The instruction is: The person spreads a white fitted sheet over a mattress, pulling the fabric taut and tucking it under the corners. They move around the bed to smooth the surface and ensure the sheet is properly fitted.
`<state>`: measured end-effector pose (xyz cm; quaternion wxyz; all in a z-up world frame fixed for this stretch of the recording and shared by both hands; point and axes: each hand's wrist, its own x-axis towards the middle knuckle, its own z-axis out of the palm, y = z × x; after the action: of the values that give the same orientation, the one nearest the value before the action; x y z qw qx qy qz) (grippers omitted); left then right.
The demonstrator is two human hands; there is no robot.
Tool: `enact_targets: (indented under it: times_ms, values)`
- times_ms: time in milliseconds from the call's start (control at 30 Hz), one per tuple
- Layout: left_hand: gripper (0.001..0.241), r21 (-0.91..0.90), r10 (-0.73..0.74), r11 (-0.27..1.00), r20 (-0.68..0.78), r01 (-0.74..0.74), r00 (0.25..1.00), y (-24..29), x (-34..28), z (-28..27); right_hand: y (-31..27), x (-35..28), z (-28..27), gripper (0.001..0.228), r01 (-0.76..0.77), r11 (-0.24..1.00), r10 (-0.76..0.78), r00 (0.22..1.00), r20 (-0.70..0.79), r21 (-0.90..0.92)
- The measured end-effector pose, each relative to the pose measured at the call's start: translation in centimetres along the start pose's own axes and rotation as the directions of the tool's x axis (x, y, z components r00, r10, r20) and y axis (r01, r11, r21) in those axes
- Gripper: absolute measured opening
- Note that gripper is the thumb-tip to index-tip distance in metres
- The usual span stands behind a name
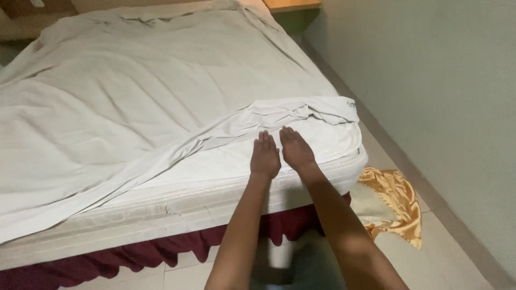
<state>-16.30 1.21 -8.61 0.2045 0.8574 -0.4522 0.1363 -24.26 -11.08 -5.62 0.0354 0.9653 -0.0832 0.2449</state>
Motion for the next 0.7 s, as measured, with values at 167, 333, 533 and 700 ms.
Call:
enact_targets:
  times_ms: [167,333,533,700]
  values:
    - [0.064,0.075,0.013,0.997,0.064,-0.018,0.998,0.8,2.4,0.5,0.9,1.0,-1.6,0.065,-0.016,0.999,0.013,0.997,0.075,0.041]
    - [0.063,0.118,0.051,0.991,0.054,-0.057,0.997,1.2,7.1,2.7,4.5,3.5,-0.9,0.065,-0.047,0.999,0.046,0.997,0.056,0.016]
    - [0.066,0.059,0.104,0.992,0.072,-0.109,0.992,2.7,13.5,5.2,10.6,7.1,2.6,0.051,-0.055,0.998,0.053,0.995,-0.081,-0.014]
    - [0.062,0.146,0.139,0.981,-0.062,-0.129,0.988,0.9,18.3,9.3,14.1,10.9,4.4,0.043,0.069,0.998,-0.067,0.981,-0.181,0.01]
